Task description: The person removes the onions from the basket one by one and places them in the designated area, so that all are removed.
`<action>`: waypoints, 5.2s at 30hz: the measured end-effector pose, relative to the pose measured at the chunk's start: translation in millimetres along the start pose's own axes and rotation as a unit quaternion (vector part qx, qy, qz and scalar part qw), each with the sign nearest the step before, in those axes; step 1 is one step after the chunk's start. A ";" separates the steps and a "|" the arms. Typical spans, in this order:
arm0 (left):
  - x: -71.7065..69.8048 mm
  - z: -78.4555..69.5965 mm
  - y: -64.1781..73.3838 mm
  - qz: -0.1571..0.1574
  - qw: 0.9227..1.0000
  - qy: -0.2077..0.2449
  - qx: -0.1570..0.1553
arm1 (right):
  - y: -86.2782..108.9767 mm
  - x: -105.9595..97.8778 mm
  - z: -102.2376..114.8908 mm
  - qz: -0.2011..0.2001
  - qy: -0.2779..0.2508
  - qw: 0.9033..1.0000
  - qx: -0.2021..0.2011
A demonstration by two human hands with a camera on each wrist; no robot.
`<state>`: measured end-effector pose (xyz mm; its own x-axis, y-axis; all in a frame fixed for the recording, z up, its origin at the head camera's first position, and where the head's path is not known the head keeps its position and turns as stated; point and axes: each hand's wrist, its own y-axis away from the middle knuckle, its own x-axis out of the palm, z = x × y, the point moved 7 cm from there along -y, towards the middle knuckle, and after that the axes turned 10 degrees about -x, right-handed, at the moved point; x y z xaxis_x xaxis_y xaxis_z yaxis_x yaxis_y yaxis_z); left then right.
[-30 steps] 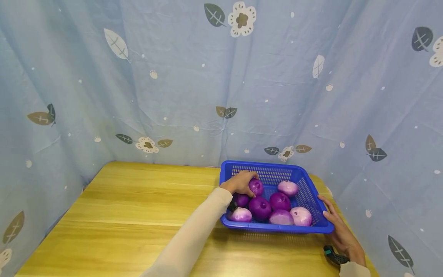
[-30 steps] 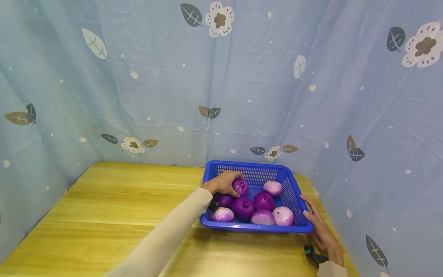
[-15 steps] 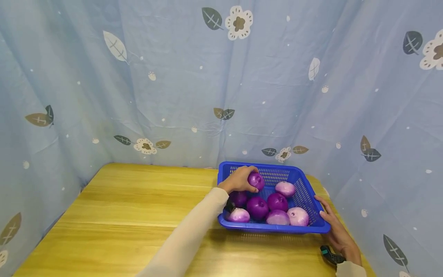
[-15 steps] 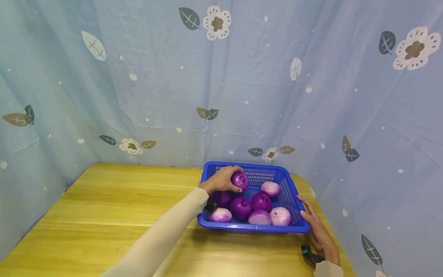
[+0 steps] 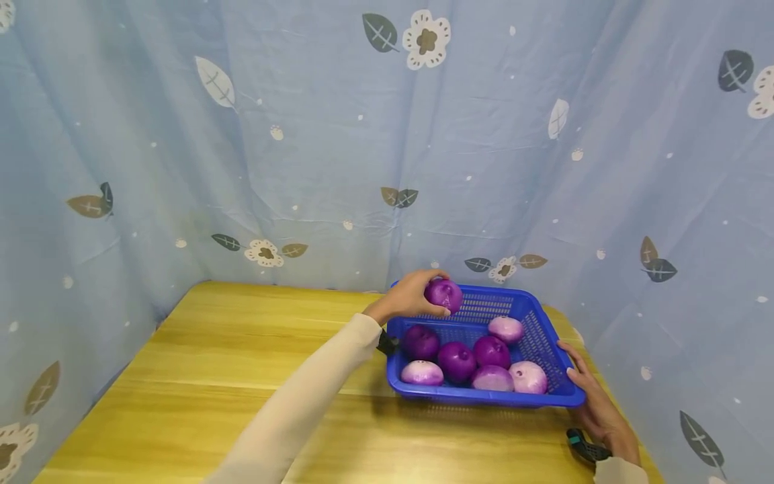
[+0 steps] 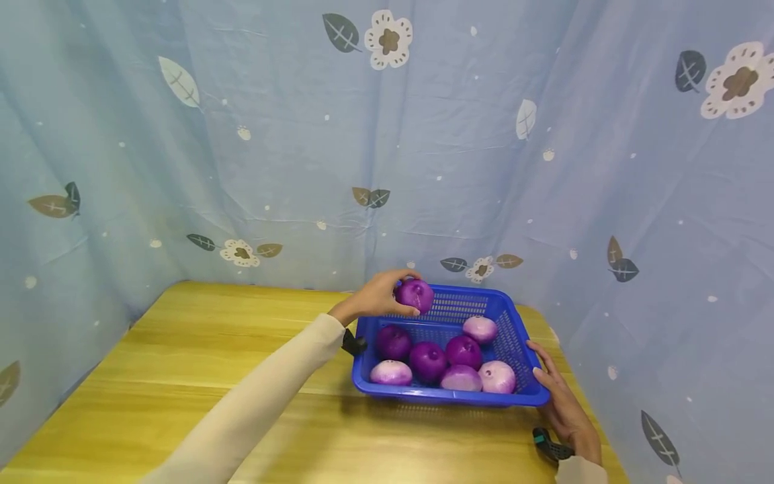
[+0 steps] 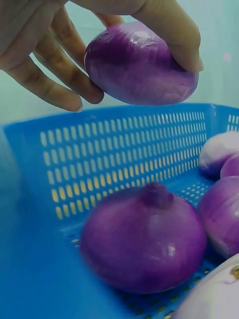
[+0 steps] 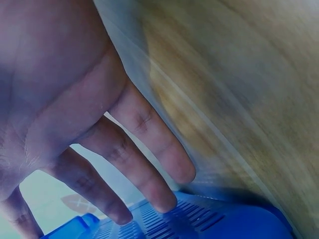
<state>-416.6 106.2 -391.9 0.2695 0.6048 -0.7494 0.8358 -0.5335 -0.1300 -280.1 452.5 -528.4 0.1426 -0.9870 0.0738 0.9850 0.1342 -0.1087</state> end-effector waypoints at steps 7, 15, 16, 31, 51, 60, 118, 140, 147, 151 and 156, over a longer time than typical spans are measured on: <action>-22.9 2.8 12.1 -0.026 0.999 -0.013 0.021 | 0.4 -1.1 0.2 -0.004 0.012 1.000 0.015; -45.8 21.5 30.8 -0.051 0.998 -0.011 0.025 | -1.0 1.8 4.0 0.026 -0.015 0.999 -0.015; -48.2 24.1 33.2 -0.054 0.998 -0.008 0.026 | -1.1 2.0 4.8 0.031 -0.018 0.999 -0.021; -77.2 66.9 63.5 -0.096 0.995 -0.006 -0.009 | -0.8 1.7 3.4 0.025 -0.020 0.999 -0.012; -129.2 150.3 129.8 -0.136 0.988 -0.021 -0.063 | 7.2 3.1 -2.7 0.029 -0.018 0.999 -0.005; -148.6 185.5 153.5 -0.146 0.984 -0.014 -0.104 | 1.8 3.0 3.4 0.027 -0.023 0.999 -0.020; -168.4 310.4 226.9 -0.152 0.946 0.005 -0.285 | 1.1 2.6 1.4 0.009 -0.004 1.000 0.005; -184.0 294.2 225.7 -0.171 0.948 -0.002 -0.270 | 0.4 -1.0 7.7 0.033 0.022 0.999 0.008; -195.7 268.1 220.4 -0.223 0.946 -0.021 -0.235 | 1.8 -4.2 12.1 0.044 0.089 0.995 0.021; -190.5 246.8 207.7 -0.228 0.952 -0.032 -0.200 | 4.3 -6.7 17.9 0.063 0.115 0.991 0.022; -178.8 221.0 190.8 -0.217 0.963 -0.032 -0.155 | 3.0 -4.3 24.5 0.072 0.133 0.988 0.039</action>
<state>-411.0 -234.4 -426.2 -0.1604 0.6875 -0.7082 0.9683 -0.0297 -0.2481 -275.4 459.3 -504.8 0.2616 -0.9442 -0.2002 0.9623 0.2712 -0.0215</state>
